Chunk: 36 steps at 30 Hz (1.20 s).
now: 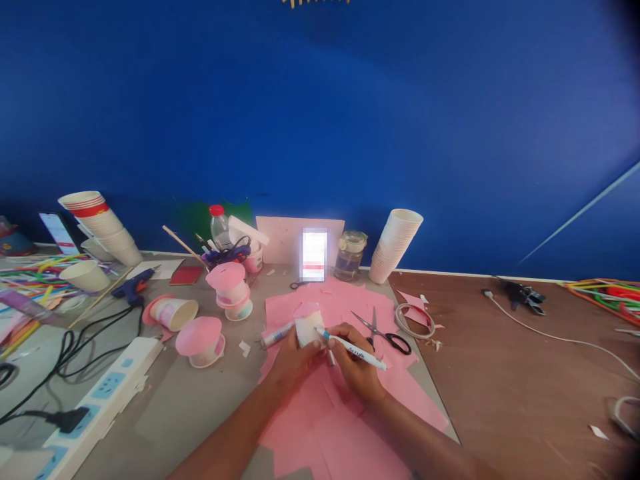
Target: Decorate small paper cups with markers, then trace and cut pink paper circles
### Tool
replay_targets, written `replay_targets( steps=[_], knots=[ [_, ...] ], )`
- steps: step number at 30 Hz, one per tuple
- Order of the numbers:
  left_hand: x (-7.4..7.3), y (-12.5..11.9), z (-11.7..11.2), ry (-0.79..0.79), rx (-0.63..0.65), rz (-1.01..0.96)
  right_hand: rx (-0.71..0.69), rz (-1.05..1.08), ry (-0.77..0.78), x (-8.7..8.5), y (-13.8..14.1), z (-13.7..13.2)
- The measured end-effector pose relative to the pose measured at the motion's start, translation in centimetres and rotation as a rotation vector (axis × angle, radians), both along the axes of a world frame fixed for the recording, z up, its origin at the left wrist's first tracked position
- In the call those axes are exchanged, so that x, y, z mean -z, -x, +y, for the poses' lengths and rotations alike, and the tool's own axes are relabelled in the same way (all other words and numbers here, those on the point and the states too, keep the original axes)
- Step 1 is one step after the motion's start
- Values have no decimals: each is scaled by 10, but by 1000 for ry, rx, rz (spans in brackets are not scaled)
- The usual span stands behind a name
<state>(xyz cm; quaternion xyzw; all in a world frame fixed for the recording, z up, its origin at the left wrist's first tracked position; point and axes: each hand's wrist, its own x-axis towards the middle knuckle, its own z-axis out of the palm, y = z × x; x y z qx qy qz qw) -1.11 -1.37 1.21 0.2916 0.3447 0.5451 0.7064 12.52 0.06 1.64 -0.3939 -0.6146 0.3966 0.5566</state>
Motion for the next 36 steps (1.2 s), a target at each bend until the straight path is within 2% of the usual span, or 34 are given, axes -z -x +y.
replay_targets(
  steps=[7,12,20,36],
  knots=[
    [2,2,1,71,-29,11,33,20,54,-2,0,1],
    [-2,1,1,77,-44,-8,61,60,129,-5,1,1],
    [-6,1,1,83,-42,-21,80,111,160,-4,1,3],
    [-1,5,4,93,-35,-16,88,246,329,2,1,11]
  ],
)
